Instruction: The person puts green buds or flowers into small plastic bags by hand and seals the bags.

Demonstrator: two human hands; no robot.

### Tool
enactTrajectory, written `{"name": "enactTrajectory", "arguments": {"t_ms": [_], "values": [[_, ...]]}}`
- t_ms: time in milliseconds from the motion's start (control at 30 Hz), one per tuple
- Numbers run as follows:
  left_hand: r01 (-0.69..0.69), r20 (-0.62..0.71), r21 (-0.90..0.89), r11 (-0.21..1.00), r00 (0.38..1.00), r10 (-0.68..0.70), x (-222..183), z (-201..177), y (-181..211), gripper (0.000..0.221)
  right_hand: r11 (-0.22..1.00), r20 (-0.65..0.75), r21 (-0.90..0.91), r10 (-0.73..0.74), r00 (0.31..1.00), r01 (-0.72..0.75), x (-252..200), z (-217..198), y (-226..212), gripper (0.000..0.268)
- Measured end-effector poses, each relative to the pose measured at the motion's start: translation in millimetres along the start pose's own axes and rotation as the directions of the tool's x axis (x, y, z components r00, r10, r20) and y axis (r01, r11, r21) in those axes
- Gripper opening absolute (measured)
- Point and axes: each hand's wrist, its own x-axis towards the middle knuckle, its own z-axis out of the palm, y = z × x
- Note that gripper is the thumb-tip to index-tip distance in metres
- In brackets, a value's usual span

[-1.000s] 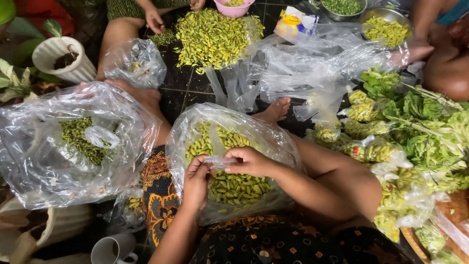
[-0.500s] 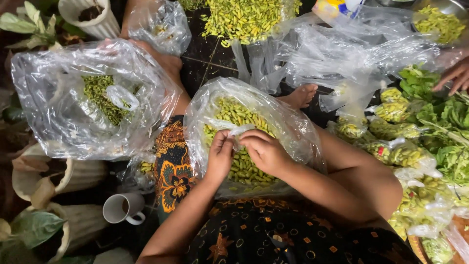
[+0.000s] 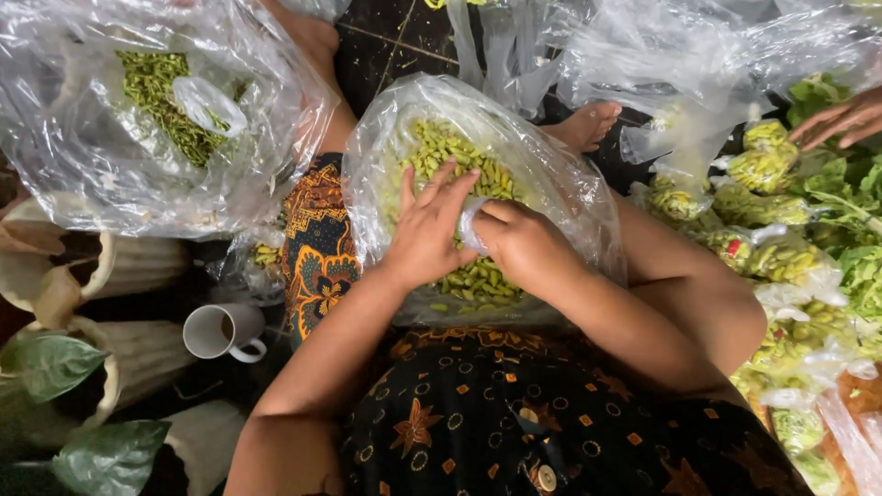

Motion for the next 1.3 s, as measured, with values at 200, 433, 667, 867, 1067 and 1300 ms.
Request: {"name": "enactTrajectory", "arguments": {"t_ms": [200, 433, 667, 867, 1067, 1300], "values": [[0.024, -0.392, -0.239, 0.971, 0.912, -0.119, -10, 50, -51, 0.075, 0.639, -0.162, 0.721, 0.53, 0.833, -0.267, 14, 2, 23, 0.019], [-0.049, -0.455, -0.508, 0.86, 0.863, -0.22, -4, 38, -42, 0.074, 0.667, 0.373, 0.549, 0.343, 0.862, -0.503, 7, 96, 58, 0.066], [-0.123, -0.46, -0.554, 0.824, 0.87, -0.18, -3, 51, -48, 0.073, 0.79, 0.461, 0.472, 0.156, 0.874, -0.39, 2, 130, 45, 0.062], [-0.053, -0.413, -0.564, 0.824, 0.882, -0.227, -11, 41, -55, 0.079, 0.868, 0.648, 0.359, 0.032, 0.761, -0.342, -14, 130, 37, 0.064], [0.032, -0.361, -0.59, 0.807, 0.883, -0.299, -11, 39, -64, 0.079, 0.668, 0.865, 0.32, 0.084, 0.495, -0.672, 3, 77, 57, 0.055], [0.118, -0.235, -0.612, 0.782, 0.917, -0.322, -4, 24, -46, 0.08, 0.354, 0.641, 0.679, 0.142, 0.754, -0.643, 61, -41, 79, 0.04]]}}
